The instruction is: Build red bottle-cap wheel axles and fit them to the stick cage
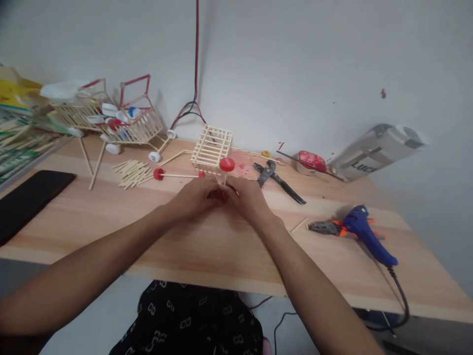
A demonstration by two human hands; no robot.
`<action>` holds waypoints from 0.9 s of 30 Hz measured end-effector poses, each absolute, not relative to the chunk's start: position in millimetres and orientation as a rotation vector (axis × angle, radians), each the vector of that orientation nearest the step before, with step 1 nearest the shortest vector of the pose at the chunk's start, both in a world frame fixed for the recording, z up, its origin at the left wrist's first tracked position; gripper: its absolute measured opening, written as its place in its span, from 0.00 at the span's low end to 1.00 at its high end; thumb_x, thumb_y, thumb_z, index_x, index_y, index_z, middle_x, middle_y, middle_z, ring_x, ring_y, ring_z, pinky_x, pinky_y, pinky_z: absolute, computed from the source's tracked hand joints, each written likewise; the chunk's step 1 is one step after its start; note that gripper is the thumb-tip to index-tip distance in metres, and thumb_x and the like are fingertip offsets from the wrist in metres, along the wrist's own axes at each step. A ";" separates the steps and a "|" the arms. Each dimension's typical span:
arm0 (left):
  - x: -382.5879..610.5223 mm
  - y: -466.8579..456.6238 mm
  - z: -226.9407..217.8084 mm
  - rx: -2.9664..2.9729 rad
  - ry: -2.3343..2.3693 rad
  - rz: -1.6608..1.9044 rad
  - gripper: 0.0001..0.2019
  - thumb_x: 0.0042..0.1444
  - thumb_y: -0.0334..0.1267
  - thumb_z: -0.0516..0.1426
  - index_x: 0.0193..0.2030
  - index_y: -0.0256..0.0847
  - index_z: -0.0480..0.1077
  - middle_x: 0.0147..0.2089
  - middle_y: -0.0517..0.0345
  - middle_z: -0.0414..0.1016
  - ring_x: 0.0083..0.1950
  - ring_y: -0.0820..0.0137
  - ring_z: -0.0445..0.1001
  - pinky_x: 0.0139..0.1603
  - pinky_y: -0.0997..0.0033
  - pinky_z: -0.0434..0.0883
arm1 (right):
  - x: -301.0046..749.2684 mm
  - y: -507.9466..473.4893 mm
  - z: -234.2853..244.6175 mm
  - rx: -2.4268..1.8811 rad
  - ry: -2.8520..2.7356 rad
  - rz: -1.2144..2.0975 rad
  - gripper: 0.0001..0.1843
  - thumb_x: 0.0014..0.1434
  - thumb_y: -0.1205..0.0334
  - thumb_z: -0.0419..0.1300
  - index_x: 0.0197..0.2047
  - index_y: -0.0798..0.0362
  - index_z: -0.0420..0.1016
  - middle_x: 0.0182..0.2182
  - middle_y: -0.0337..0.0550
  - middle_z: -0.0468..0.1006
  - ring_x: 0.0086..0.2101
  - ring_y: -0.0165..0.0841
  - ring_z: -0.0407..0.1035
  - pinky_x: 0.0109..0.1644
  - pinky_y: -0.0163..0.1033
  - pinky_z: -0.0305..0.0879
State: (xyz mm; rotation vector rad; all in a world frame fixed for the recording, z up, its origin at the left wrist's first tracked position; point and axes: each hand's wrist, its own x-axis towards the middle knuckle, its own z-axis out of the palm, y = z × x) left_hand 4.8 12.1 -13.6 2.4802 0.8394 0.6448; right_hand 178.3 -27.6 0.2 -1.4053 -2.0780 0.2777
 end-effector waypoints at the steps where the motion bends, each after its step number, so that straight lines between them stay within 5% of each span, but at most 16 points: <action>1: 4.7 12.0 -13.2 2.479 0.841 0.641 0.08 0.56 0.33 0.56 0.42 0.41 0.73 0.46 0.52 0.74 0.48 0.63 0.71 0.48 0.61 0.70 | 178.2 -27.7 0.2 -1.403 -2.075 0.276 0.17 0.63 0.58 0.53 0.22 0.53 0.62 0.20 0.36 0.67 0.23 0.27 0.59 0.28 0.34 0.51; 15: 2.5 15.0 -12.9 2.500 0.854 0.562 0.05 0.54 0.33 0.58 0.38 0.39 0.73 0.40 0.53 0.73 0.42 0.65 0.69 0.43 0.64 0.68 | 181.9 -27.1 0.1 -1.452 -2.103 0.199 0.16 0.62 0.58 0.56 0.24 0.53 0.66 0.20 0.35 0.68 0.22 0.26 0.56 0.28 0.34 0.48; 27: -0.1 15.4 -6.3 2.445 0.746 0.629 0.13 0.49 0.26 0.56 0.42 0.40 0.74 0.37 0.57 0.74 0.37 0.69 0.69 0.38 0.70 0.65 | 185.5 -28.8 7.0 -1.411 -2.080 0.219 0.15 0.62 0.56 0.56 0.26 0.54 0.69 0.20 0.34 0.68 0.21 0.25 0.55 0.27 0.33 0.49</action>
